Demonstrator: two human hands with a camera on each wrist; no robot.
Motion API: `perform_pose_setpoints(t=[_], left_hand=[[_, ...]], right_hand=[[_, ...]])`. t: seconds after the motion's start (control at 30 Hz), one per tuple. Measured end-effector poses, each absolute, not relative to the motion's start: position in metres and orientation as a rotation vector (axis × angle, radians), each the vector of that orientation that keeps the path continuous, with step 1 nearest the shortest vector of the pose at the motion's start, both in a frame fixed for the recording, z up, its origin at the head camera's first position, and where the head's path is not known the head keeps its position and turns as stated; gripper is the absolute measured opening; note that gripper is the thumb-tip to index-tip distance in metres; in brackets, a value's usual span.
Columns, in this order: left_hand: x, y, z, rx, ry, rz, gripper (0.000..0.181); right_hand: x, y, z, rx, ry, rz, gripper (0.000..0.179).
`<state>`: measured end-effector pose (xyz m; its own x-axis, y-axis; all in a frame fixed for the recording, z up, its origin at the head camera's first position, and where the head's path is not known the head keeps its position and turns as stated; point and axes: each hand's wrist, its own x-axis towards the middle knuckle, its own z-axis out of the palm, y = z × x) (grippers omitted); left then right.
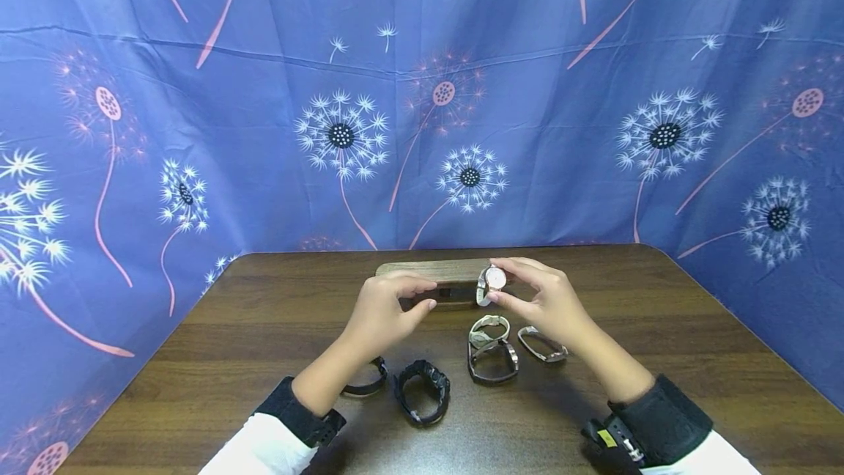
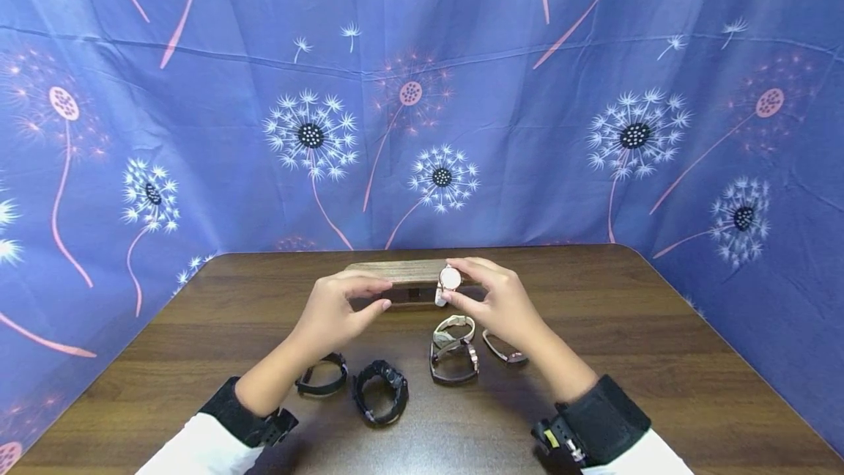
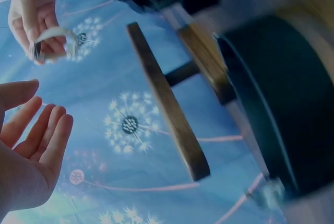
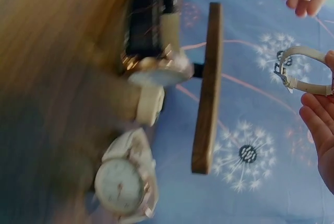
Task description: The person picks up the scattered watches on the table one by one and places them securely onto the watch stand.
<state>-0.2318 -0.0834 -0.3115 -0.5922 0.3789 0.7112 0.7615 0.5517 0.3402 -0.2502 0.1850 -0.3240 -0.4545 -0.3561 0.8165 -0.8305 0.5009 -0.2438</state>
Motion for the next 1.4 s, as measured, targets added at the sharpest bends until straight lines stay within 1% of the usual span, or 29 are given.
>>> perform_pose_setpoints(t=[0.43, 0.8, 1.17, 1.4], left_hand=[[-0.245, -0.122, -0.311, -0.775, -2.360, -0.824, 0.025], [-0.273, -0.154, -0.313, -0.702, -2.473, -0.894, 0.027], [-0.299, -0.164, -0.312, -0.736, -2.571, -0.820, 0.043], [-0.313, -0.165, -0.310, -0.767, -2.737, -0.701, 0.062]], right_hand=[[-0.263, 0.217, -0.332, 0.839, -2.102, 0.756, 0.048], [-0.285, 0.245, -0.340, 0.771, -2.189, 0.735, 0.046], [-0.306, 0.262, -0.344, 0.721, -2.233, 0.704, 0.043], [-0.321, 0.263, -0.344, 0.712, -2.351, 0.818, 0.042]])
